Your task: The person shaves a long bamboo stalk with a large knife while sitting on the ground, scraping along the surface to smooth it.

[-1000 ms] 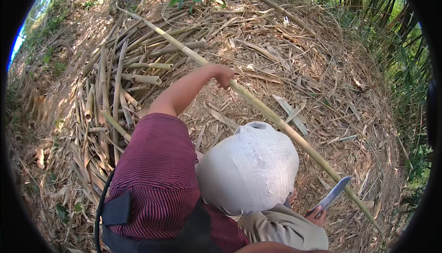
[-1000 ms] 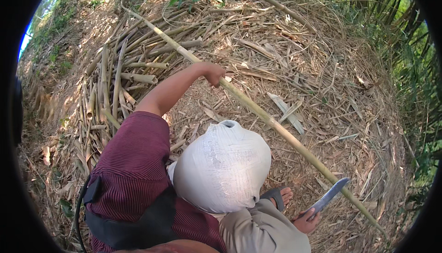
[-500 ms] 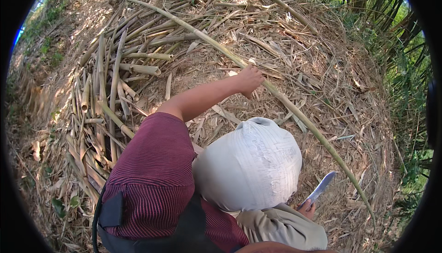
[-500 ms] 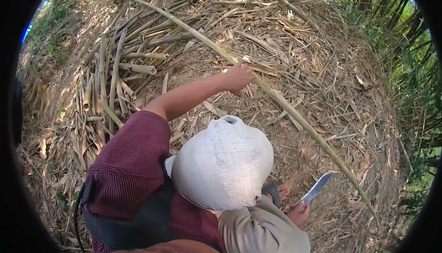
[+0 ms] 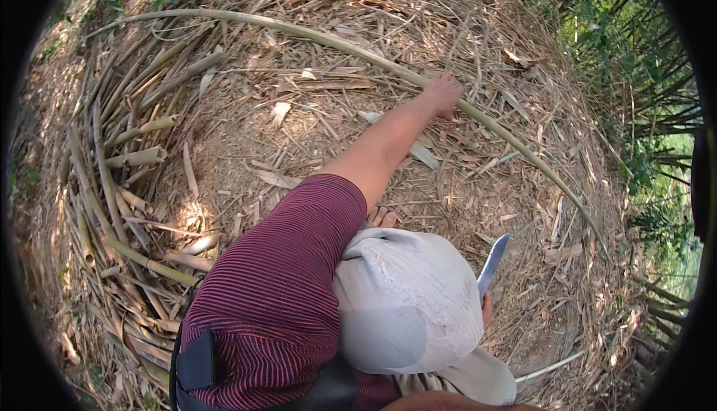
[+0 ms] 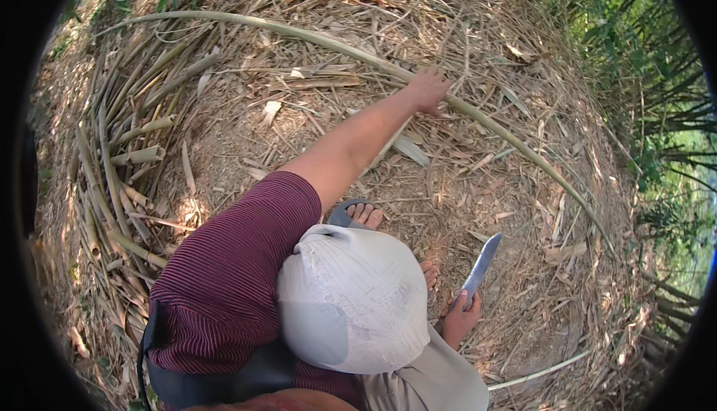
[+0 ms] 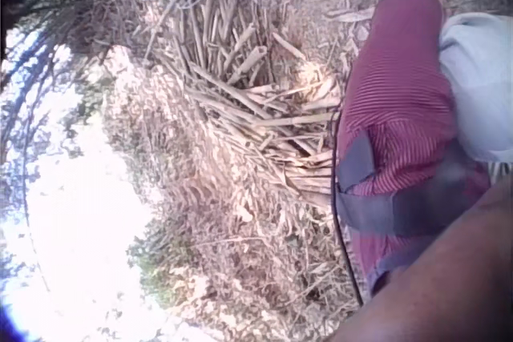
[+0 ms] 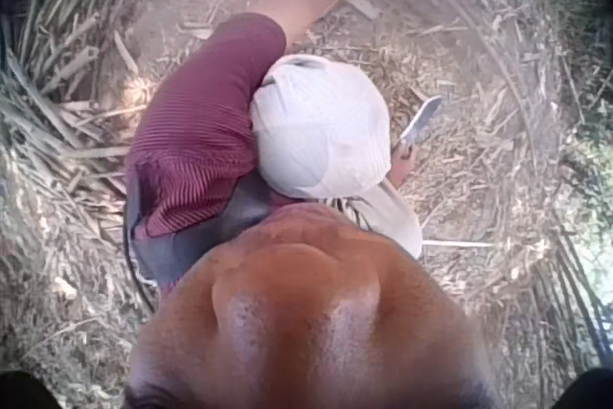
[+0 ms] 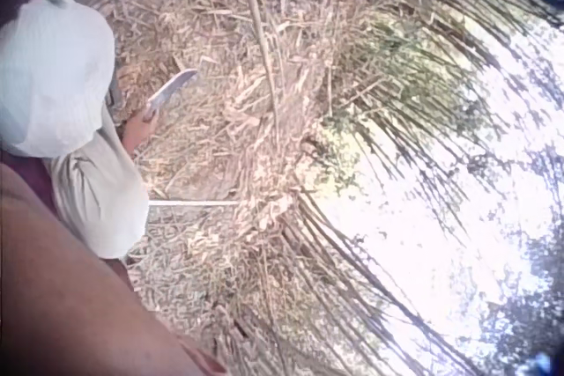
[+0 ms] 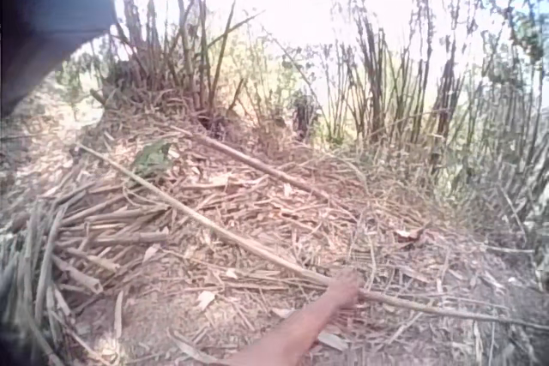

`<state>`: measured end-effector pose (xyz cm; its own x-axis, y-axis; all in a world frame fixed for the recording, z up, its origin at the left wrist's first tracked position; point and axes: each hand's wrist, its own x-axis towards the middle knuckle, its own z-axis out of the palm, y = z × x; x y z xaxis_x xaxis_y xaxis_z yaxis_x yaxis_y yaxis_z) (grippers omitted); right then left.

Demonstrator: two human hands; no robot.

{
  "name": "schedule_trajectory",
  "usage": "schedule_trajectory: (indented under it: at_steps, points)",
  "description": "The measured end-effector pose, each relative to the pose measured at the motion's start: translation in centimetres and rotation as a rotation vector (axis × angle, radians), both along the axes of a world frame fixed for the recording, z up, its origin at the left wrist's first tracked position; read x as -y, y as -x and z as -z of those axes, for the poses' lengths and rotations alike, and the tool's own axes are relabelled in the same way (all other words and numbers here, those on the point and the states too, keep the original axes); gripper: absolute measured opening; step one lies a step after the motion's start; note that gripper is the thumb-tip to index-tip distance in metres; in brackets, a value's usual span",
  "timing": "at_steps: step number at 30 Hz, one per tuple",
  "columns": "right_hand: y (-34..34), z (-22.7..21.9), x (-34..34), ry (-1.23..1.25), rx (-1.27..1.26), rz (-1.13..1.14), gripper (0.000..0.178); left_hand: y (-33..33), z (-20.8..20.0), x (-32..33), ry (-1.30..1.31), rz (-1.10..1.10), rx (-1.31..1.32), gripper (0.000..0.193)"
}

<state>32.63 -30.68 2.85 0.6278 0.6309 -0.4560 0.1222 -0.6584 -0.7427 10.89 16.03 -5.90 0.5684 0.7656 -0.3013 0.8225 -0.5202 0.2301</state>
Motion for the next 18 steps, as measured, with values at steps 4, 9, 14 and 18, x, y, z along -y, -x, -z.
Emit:
schedule_trajectory:
  at_steps: [4,9,14,18]
  points:
    - [0.0,-1.2,0.8,0.108,-0.037,0.062,0.031,0.7,3.2,-4.3,-0.002,0.011,-0.166,0.064]
    - [-0.5,-1.0,1.5,0.204,-0.037,0.244,0.037,2.4,5.8,-1.4,-0.055,-0.034,-0.046,0.033]
    - [0.4,-1.1,-0.9,0.178,-0.096,0.292,0.038,3.0,2.8,1.4,-0.114,0.077,-0.021,0.026]
    - [0.6,-1.9,-2.7,0.092,-0.06,0.25,0.038,6.6,-2.0,4.8,-0.279,0.131,0.042,0.022]
